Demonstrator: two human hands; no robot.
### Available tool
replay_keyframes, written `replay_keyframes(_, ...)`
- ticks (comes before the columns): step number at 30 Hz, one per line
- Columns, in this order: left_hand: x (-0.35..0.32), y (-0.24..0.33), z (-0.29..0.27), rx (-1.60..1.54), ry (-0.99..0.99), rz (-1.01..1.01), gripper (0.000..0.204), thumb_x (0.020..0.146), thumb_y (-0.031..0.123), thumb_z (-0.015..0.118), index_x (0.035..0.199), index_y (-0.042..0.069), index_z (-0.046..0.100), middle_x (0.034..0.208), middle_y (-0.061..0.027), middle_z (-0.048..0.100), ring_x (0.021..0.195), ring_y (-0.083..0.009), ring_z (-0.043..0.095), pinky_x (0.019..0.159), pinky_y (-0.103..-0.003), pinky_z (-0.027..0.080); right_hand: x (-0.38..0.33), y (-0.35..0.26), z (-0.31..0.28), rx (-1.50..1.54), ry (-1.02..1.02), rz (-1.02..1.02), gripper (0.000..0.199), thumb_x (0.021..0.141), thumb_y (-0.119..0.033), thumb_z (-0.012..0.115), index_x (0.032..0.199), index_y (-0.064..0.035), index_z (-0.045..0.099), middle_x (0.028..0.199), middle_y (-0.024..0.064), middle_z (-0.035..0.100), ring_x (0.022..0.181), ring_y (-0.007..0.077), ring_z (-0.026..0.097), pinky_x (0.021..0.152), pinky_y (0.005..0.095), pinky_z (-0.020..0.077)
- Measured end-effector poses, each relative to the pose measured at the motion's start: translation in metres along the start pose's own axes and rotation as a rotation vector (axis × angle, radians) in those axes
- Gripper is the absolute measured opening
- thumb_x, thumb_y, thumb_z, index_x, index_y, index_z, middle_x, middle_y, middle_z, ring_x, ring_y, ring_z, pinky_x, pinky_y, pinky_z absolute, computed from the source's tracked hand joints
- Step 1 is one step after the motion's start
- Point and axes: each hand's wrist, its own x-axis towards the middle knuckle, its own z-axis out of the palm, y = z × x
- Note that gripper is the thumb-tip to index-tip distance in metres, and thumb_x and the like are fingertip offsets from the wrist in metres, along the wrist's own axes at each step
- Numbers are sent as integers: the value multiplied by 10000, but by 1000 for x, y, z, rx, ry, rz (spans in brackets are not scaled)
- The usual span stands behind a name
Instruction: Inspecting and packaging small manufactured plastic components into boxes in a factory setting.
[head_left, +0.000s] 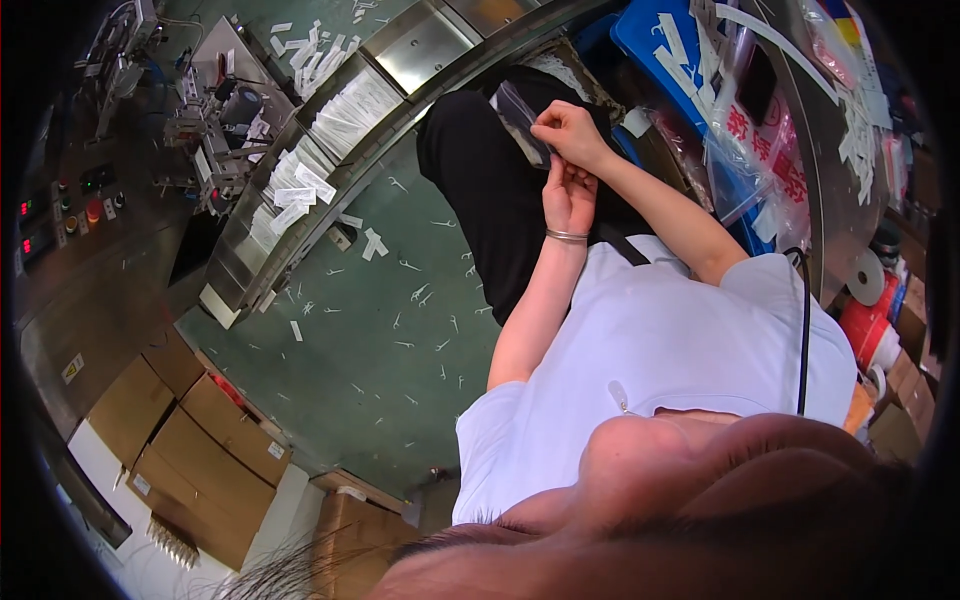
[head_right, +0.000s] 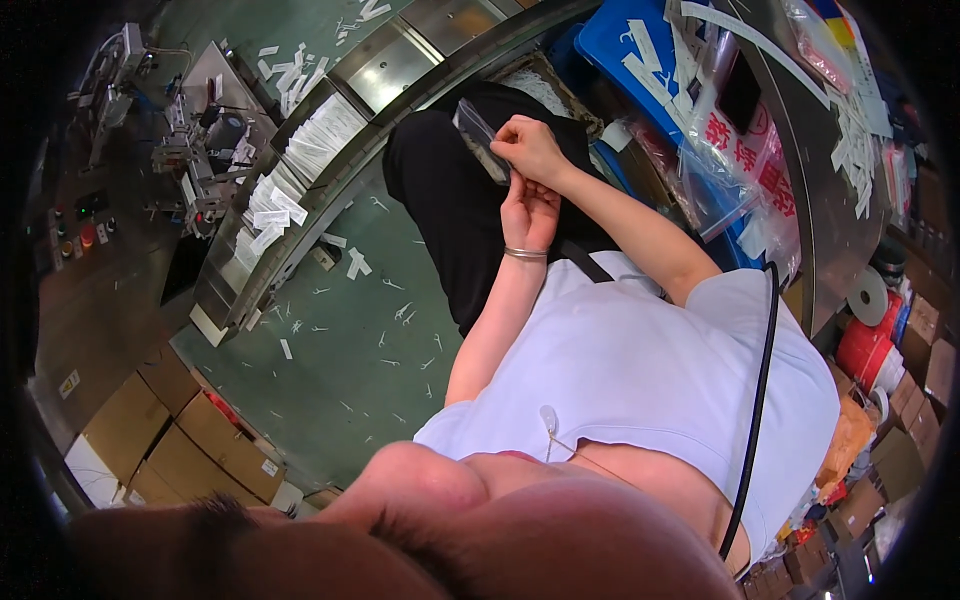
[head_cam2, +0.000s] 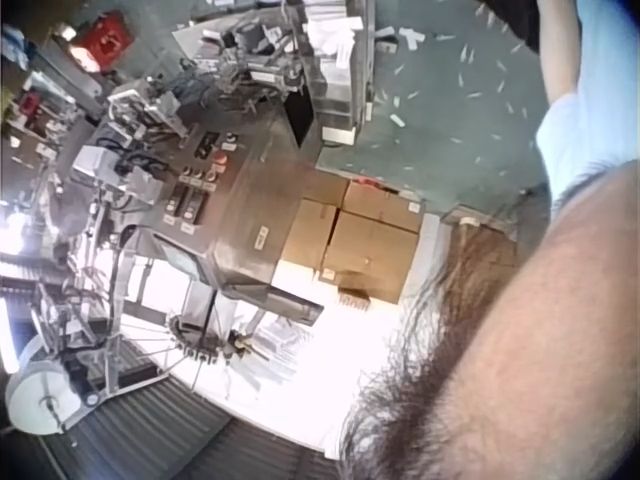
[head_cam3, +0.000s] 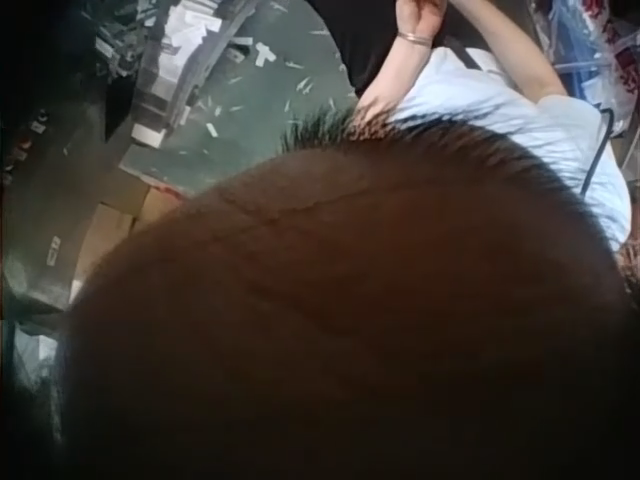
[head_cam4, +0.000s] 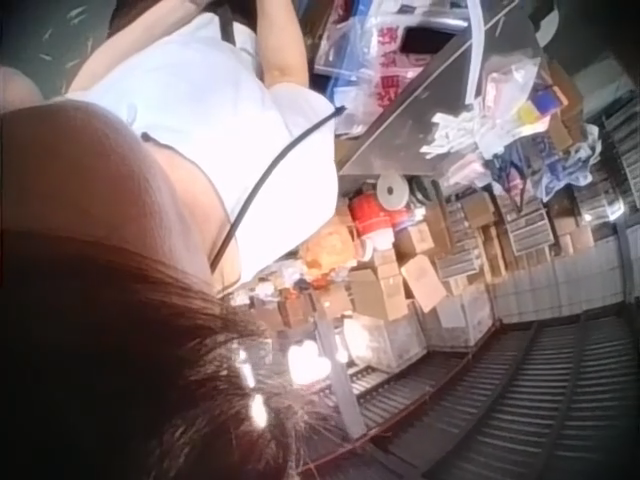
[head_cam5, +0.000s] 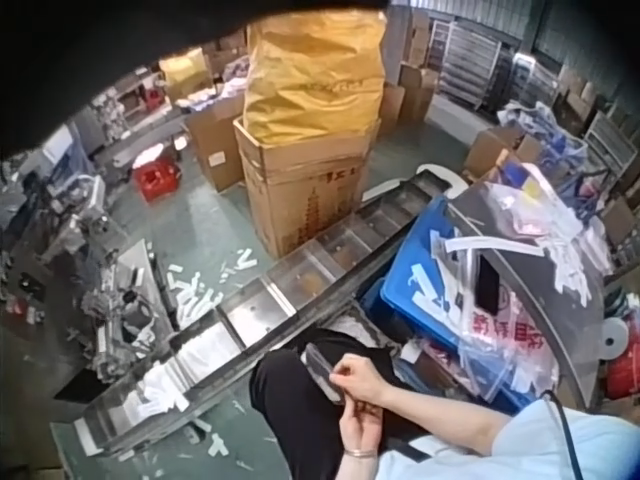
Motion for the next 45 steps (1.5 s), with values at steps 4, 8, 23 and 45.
replay_keyframes(4, 0, -5, 3, -23, 107, -4, 194, 922, 271, 477, 880, 99, 558, 743, 37, 509, 673, -94, 446, 647, -217, 374, -2, 8, 1, -56, 45, -17, 140, 715, -103, 664, 735, 20, 601, 683, 44, 564, 618, 106, 538, 569, 238, 435)
replay_keyframes(8, 9, -10, 6, 26, 155, 32, 185, 918, 264, 487, 866, 101, 556, 717, 31, 491, 636, -95, 438, 592, -209, 364, 10, 13, 0, -132, 65, 33, 161, 700, -139, 662, 736, 11, 616, 689, 65, 581, 626, 147, 562, 583, 267, 449)
replay_keyframes(23, 11, -6, 5, 369, 402, 39, 247, 878, 317, 553, 850, 78, 500, 487, 24, 316, 411, -119, 345, 417, -235, 271, 85, 39, 24, -122, 87, 81, 176, 715, -161, 661, 699, 13, 639, 584, 44, 588, 591, 104, 548, 565, 253, 442)
replay_keyframes(45, 30, 56, 46, 1664, 337, 960, 405, 958, 342, 357, 1019, -25, 518, 1049, -126, 520, 995, -226, 492, 839, -295, 390, 27, 53, -128, 132, -224, -83, 152, 854, -76, 554, 990, -15, 582, 1000, 25, 596, 913, 101, 543, 838, 223, 409)
